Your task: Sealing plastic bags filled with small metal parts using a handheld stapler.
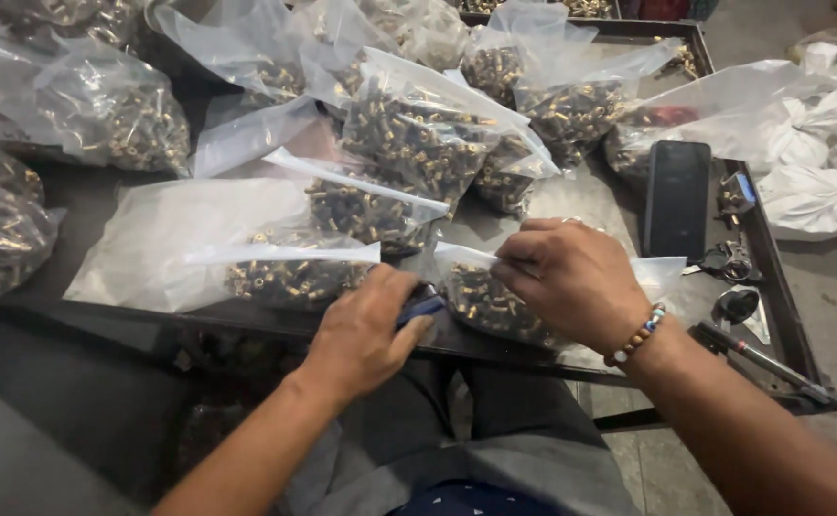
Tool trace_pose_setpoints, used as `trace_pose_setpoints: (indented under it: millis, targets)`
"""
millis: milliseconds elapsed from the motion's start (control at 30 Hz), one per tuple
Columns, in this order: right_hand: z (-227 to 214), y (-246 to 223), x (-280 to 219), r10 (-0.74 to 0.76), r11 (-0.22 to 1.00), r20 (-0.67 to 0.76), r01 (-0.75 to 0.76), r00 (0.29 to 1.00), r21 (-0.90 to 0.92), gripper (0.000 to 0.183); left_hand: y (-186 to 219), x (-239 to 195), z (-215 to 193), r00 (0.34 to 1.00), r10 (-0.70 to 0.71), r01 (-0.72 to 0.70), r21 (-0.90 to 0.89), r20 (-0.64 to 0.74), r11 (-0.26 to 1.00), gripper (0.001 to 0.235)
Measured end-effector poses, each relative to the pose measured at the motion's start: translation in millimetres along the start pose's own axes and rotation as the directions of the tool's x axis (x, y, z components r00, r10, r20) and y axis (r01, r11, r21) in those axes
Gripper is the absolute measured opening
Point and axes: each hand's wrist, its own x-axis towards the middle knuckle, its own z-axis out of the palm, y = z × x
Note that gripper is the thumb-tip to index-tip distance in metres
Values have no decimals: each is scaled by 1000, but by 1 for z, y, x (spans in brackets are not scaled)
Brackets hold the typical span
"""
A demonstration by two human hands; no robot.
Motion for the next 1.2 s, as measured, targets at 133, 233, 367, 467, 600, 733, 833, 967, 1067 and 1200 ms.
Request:
trace_pose_setpoints:
  millis: [133, 233, 367, 467, 600, 733, 833, 967, 1067, 1200]
  targets:
    - [0, -1, -1, 47, 999, 37, -48, 998, 15, 17, 24, 4, -35, 980, 63, -107, -233, -189, 966, 42]
    - [0, -3, -3, 6, 1000, -1, -6, 1000, -1, 16, 36, 28, -65, 967, 229, -236, -53, -112, 970, 49]
    - [0, -2, -8, 17, 1000, -6, -17, 1000, -11, 17, 48, 67, -88, 915, 402, -402, 138, 35, 905, 49]
    - [0, -3, -11, 3, 1000, -28, -4, 1000, -27, 17, 57, 88, -89, 857, 481, -514, 247, 184, 822, 40]
    - [3, 0, -12, -127, 991, -92, 122, 988, -55, 17, 60, 100, -78, 842, 405, -521, 344, 357, 781, 16]
    - [4, 4, -11, -215, 973, -99, 204, 972, -112, 15, 60, 105, -63, 841, 378, -519, 375, 388, 768, 9]
    - [2, 4, -12, -131, 990, -44, 129, 990, -61, 16, 59, 104, -56, 838, 385, -522, 364, 387, 771, 10]
    - [-11, 7, -13, -4, 999, 45, 6, 999, -36, 17, 59, 103, -60, 833, 391, -532, 370, 393, 762, 9]
    - [-29, 9, -17, 21, 985, 86, -5, 996, -174, 22, 58, 99, -65, 841, 381, -517, 361, 385, 776, 10]
    - [-28, 22, -24, -62, 987, 45, 68, 997, -144, 14, 68, 102, -61, 852, 436, -510, 271, 292, 816, 24]
